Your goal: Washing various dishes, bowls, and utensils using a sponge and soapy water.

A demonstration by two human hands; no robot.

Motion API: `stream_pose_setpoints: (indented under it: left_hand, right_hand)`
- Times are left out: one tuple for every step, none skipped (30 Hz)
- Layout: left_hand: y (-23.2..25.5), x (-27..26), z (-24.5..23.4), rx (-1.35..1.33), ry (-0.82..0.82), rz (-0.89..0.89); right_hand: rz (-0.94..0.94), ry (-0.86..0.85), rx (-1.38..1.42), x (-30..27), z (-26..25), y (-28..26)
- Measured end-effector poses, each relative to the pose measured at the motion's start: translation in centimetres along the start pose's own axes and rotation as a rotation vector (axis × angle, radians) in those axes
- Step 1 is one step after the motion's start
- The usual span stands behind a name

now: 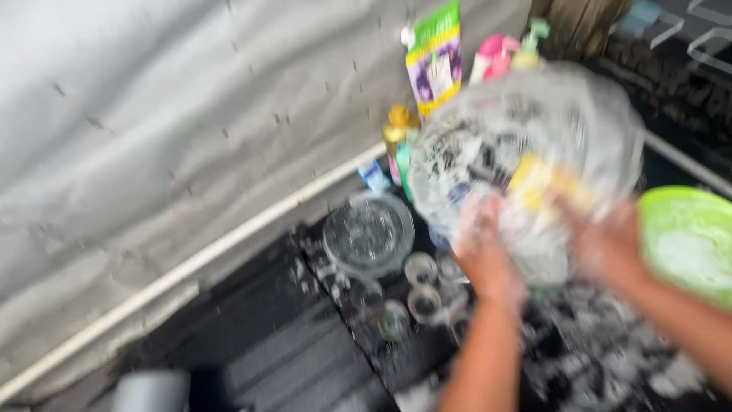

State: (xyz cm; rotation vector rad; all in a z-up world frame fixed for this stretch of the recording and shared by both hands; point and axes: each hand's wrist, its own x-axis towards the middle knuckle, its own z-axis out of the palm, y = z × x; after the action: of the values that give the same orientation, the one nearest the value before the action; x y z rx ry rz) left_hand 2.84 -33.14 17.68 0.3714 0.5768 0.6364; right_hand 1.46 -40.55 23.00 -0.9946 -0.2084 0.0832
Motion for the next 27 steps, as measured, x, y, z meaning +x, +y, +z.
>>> stream_pose_setpoints:
  left_hand:
    - [1.0,0.0,-0.3,0.002,0.031,-0.012]
    - [2.2,0.6,-0.1,0.094,-0.075,-0.002]
    - [3.4,1.0,0.3,0.186,-0.181,0.006]
    - [3.1,1.6,0.4,0.187,-0.196,0.014]
    - [3.0,2.1,0.6,0.185,-0.224,0.007]
    - [2.9,2.9,0.9,0.18,-0.254,0.01]
    - [2.9,2.7,1.1,0.179,-0.272,0.026]
    - [2.7,2.1,1.1,0.191,-0.228,-0.096]
    - [2.4,1.8,0.9,0.203,-0.183,-0.218]
    - [2.0,1.7,0.1,0.208,-0.169,-0.229]
    - [1.6,1.8,-0.8,0.22,-0.132,-0.203]
    - [1.2,1.6,-2.0,0.234,-0.087,-0.184]
    - [2.3,0.7,-2.1,0.242,-0.066,-0.201]
    - [3.5,0.5,-1.5,0.197,-0.089,-0.227]
    - [4.9,0.2,-0.8,0.152,-0.111,-0.251]
    - [5.0,0.5,-0.7,0.144,-0.121,-0.24]
    - [5.1,0.6,-0.5,0.216,-0.095,-0.231]
    - [5.0,0.5,-0.5,0.292,-0.067,-0.23]
    - [4.2,0.8,-0.4,0.288,-0.074,-0.228]
    - [3.3,0.7,-0.5,0.297,-0.066,-0.184]
    - [2.4,0.8,-0.7,0.305,-0.058,-0.14]
    - [1.4,0.9,-1.2,0.314,-0.065,-0.156]
    - [0.3,1.0,-1.8,0.283,-0.076,-0.105]
    - [-0.7,1.3,-2.2,0.243,-0.087,-0.052]
    - [-0.7,1.1,-2.3,0.245,-0.093,-0.064]
    - [-0.4,1.2,-2.4,0.278,-0.036,-0.071]
    - [-0.1,1.4,-2.5,0.311,0.022,-0.078]
  right_hand:
    - [0.028,0.009,-0.014,-0.1,-0.9,-0.6]
    - [0.107,-0.041,0.052,0.2,-1.7,-1.1]
    - [0.185,-0.09,0.12,0.7,-2.4,-1.9]
    - [0.171,-0.096,0.127,2.9,-2.6,-3.1]
    - [0.202,-0.139,0.181,5.2,-2.7,-4.5]
    - [0.232,-0.192,0.237,7.7,-2.8,-5.7]
    - [0.215,-0.207,0.247,9.1,-1.6,-6.8]
    - [0.183,-0.288,0.171,10.3,-0.6,-7.9]
    - [0.148,-0.368,0.094,11.4,0.4,-8.9]
    - [0.162,-0.356,0.093,11.2,0.3,-9.2]
    - [0.152,-0.415,0.011,11.0,0.2,-9.3]
    - [0.151,-0.469,-0.072,10.5,0.0,-9.4]
    - [0.175,-0.452,-0.074,9.7,-0.6,-9.1]
    - [0.166,-0.501,-0.128,9.5,-0.7,-9.0]
    - [0.157,-0.55,-0.182,9.3,-0.7,-9.0]
    - [0.146,-0.562,-0.183,9.4,-1.1,-8.9]
    - [-0.192,-0.459,-0.553,9.5,-1.4,-9.0]
    - [-0.53,-0.316,-0.911,9.3,-2.1,-9.1]
    - [-0.538,-0.316,-0.912,9.9,-2.8,-7.6]
    - [-0.722,-0.467,-1.252,10.1,-3.9,-6.2]
    - [-0.892,-0.624,-1.597,10.3,-5.0,-4.8]
    - [-0.88,-0.608,-1.609,9.3,-6.2,-2.6]
    - [-0.651,-0.772,-1.76,8.3,-7.4,-0.4]
    - [-0.403,-0.931,-1.892,7.6,-8.5,1.7]
    - [-0.393,-0.92,-1.902,5.7,-8.3,0.9]
    - [-0.601,-0.97,-1.745,4.1,-7.8,0.3]
    - [-0.8,-1.008,-1.575,2.5,-7.3,-0.1]
